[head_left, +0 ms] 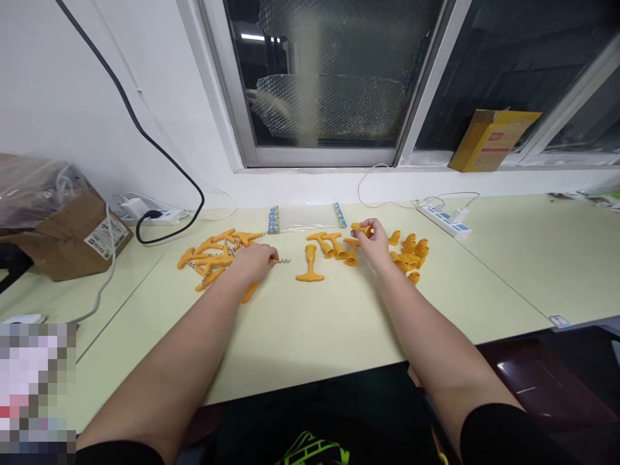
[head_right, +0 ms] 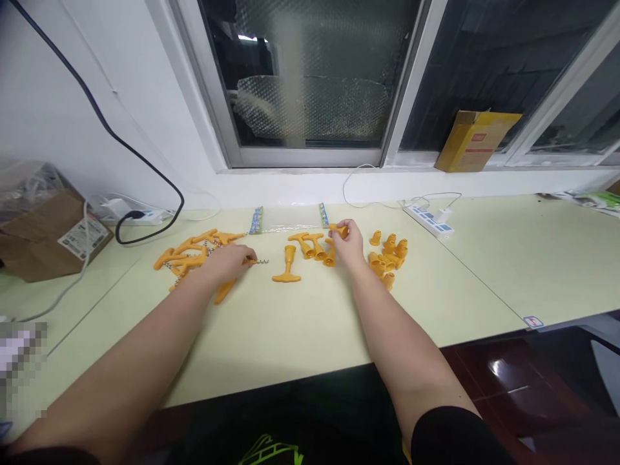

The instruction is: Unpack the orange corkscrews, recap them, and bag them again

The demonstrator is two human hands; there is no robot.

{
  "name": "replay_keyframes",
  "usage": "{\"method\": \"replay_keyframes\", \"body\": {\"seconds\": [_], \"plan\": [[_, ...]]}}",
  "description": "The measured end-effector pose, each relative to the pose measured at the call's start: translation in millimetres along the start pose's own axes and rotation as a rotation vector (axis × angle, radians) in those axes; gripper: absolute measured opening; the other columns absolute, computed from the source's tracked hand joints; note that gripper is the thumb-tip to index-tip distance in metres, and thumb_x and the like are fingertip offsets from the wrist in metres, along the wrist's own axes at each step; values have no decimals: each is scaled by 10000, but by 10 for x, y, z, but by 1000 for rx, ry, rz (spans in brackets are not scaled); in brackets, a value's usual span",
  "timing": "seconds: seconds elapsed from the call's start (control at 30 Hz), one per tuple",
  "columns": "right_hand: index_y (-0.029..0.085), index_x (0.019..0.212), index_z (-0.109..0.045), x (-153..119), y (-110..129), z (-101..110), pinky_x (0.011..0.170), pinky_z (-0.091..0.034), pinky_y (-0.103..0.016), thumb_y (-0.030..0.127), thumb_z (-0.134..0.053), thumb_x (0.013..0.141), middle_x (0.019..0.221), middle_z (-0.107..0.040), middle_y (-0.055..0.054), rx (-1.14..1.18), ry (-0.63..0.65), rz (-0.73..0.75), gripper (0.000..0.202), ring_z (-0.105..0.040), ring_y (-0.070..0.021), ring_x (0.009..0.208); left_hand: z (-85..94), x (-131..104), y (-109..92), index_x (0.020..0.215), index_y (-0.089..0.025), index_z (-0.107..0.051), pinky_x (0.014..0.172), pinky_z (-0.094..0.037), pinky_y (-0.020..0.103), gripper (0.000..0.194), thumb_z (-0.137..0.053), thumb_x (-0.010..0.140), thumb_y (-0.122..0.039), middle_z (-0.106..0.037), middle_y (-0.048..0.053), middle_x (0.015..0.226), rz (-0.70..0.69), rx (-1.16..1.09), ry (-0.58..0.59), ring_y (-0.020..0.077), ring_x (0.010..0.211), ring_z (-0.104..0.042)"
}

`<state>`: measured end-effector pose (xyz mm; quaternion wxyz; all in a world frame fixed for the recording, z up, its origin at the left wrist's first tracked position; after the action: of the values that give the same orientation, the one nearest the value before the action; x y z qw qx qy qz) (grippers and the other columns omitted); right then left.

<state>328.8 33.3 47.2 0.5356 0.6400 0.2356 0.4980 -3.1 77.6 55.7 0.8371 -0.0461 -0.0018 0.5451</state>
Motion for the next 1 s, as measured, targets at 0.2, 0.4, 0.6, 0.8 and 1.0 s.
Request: {"method": "replay_keyframes", "body": {"seconds": [0.2,0.4,0.6,0.8,1.0], "plan": [[288,1066,-505,-296,200,-562,711,-567,-327,526,-858,730,857,-624,34,291,345,-64,543,-658,-172,758,343,-243,-447,1196,-292,-737,907,-530,359,330,-457,1021,-310,-722,54,1241,-179,-186,-330,252,1132,-674],[274,1043,-525,-361,400,-598,710,-536,-318,521,-865,748,925,-673,3,281,401,0,513,-636,-164,756,439,-338,-812,1200,-258,-748,938,-532,354,333,-460,1037,-297,-718,69,1136,-345,-307,-431,234,1070,-672],[274,1005,-530,-287,441,-436,763,-547,-330,523,-856,755,958,-679,-9,260,376,7,481,-662,-184,836,470,-299,-810,1211,-235,-738,975,-525,387,318,-484,1034,-304,-740,72,1167,-342,-399,-508,247,1109,-674],[267,921,-490,-412,411,-655,736,-549,-316,510,-869,749,951,-660,6,298,539,-34,482,-655,-170,825,463,-392,-779,1191,-229,-719,982,-526,351,265,-555,1016,-342,-768,51,1169,-357,-525,-585,219,1095,-703],[251,945,-579,-423,509,-632,765,-538,-331,436,-891,715,975,-650,-10,291,566,-9,429,-646,-181,840,348,-430,-655,1119,-231,-728,929,-535,351,227,-622,980,-376,-779,43,1090,-279,-523,-545,224,1023,-703]]}}
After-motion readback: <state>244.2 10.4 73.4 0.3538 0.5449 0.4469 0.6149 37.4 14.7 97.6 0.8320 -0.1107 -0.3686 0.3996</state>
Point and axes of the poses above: each hand's wrist, its own x-axis towards the middle knuckle, its own z-axis out of the back of the hand, y = z × x, the point moved 8 cm from there along x, towards the middle knuckle
